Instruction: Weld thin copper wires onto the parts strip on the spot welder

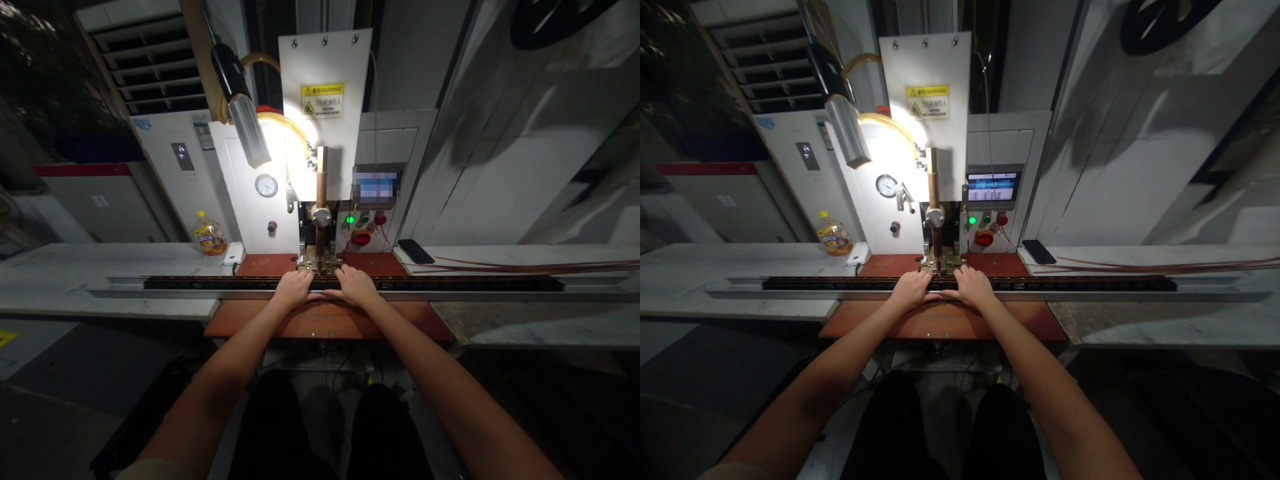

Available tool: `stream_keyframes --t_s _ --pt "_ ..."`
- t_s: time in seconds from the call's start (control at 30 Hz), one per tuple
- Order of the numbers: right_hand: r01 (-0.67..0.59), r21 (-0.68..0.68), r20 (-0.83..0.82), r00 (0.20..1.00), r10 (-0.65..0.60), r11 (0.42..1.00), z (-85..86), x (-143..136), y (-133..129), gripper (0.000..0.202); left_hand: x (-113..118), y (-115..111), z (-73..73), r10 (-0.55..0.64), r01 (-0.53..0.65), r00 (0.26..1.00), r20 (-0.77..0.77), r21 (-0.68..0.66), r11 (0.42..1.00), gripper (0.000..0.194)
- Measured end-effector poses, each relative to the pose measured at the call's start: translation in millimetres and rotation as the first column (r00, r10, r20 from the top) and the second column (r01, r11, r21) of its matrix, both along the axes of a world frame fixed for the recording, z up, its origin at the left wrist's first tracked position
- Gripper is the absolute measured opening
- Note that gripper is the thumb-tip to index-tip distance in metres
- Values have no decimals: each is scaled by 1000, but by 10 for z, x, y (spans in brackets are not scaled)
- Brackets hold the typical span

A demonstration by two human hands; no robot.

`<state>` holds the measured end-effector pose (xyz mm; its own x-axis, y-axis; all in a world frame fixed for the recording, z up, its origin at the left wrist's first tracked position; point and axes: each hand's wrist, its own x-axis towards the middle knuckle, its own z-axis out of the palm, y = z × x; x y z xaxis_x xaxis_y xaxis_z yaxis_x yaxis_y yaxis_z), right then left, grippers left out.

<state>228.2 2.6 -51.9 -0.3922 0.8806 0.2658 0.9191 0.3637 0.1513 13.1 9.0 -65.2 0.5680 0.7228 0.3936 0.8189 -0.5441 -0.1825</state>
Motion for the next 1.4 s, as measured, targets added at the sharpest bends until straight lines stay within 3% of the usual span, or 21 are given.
stream_keyframes --t_s 0.3,0.67,0.93,1.4 --pt "-43 -43 -18 999 42 998 33 134 -6 73 -75 24 17 12 -12 1000 -3 -32 999 66" --pt "40 -91 24 999 -38 995 60 257 -5 87 -428 44 69 30 -32 998 -47 -56 998 65" --pt "3 15 21 1000 -4 1000 -43 255 -36 80 -386 -26 33 82 -82 996 -25 -19 996 63" --pt "5 53 6 1000 -6 999 -45 252 -82 79 -367 -65 51 109 -111 993 -38 -56 992 67"
